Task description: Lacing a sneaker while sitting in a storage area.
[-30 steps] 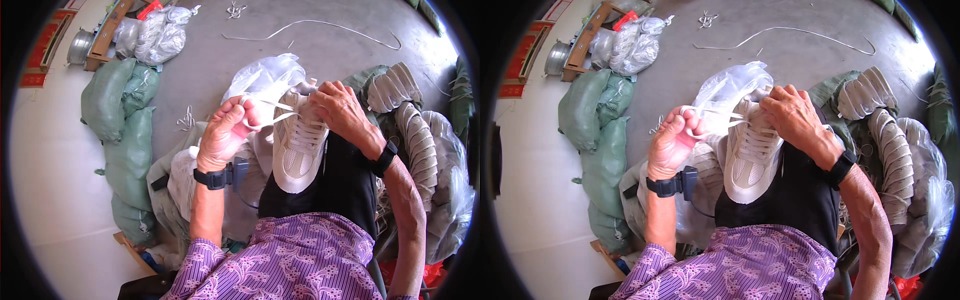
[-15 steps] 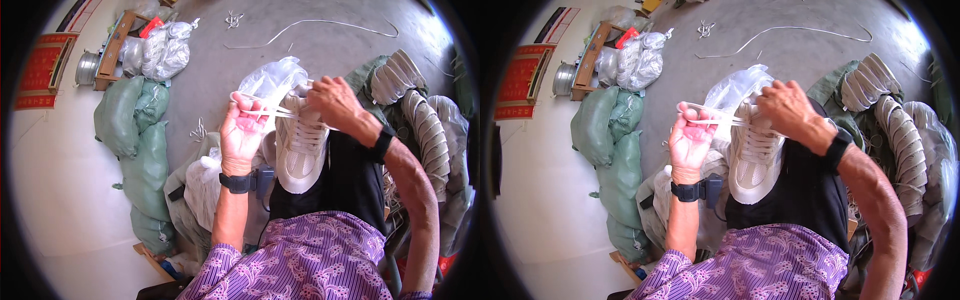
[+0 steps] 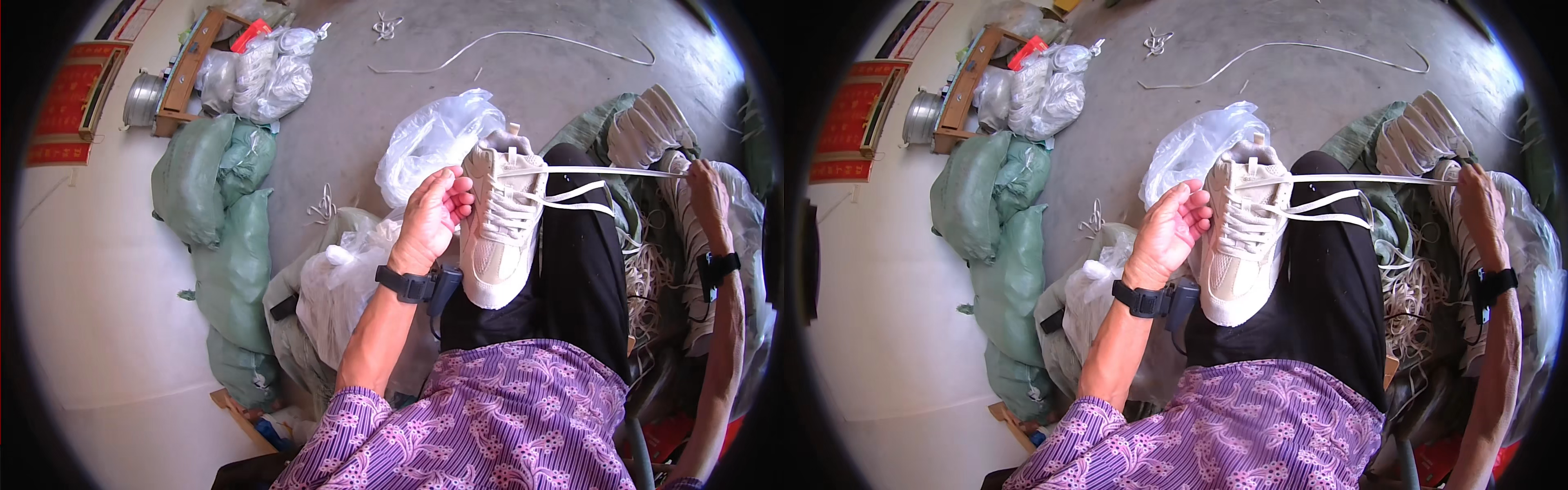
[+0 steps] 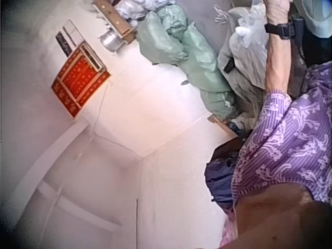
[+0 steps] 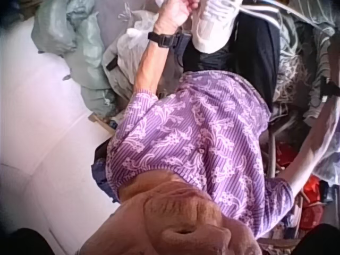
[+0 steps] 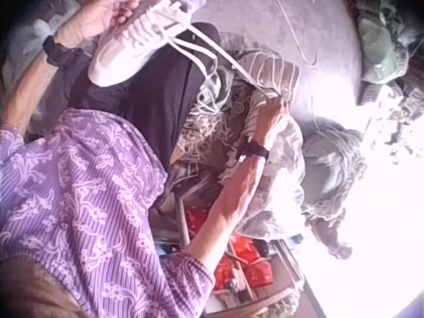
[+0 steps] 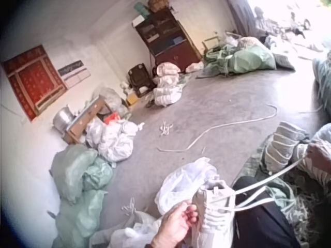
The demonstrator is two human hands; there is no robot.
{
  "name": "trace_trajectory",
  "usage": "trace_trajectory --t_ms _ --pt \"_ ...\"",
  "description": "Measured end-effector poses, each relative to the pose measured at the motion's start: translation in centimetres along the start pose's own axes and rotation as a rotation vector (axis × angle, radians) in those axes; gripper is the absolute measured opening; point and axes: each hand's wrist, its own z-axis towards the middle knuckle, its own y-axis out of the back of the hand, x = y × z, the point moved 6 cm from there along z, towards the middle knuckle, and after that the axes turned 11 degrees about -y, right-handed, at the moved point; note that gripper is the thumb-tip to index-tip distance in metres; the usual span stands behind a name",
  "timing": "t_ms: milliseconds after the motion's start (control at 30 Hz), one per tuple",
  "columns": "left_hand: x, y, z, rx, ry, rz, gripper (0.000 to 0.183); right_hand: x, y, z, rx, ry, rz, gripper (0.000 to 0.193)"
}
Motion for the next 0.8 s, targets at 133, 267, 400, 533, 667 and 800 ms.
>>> trace_trajectory --t_ms 133,267,400,533,667,800 --pt "-1.8 -1.9 -0.4 0.121 -0.132 0.230 0.023 0.0 -0.3 -0.2 0.096 -0.109 0.015 0.007" --pt "-2.3 -5.6 -0.5 0.363 -0.135 0.596 0.022 8.5 1.8 -1.7 -0.023 0.176 0.389 0.009" --pt "-2.6 -7.1 0.1 0.370 -0.154 0.722 0.023 18.1 3.8 -3.9 0.055 0.433 0.644 0.006" --pt "-3.9 -4.7 0.9 0.215 -0.218 0.814 0.021 23.4 4.3 -5.8 0.191 0.558 0.762 0.006" --pt "-3.3 -3.7 0.9 0.257 -0.331 0.793 0.016 25.6 4.0 -6.5 0.206 0.621 0.689 0.008" --pt "-3.4 -5.2 0.4 0.382 -0.655 1.014 0.016 26.6 4.0 -6.7 0.217 0.662 0.722 0.005"
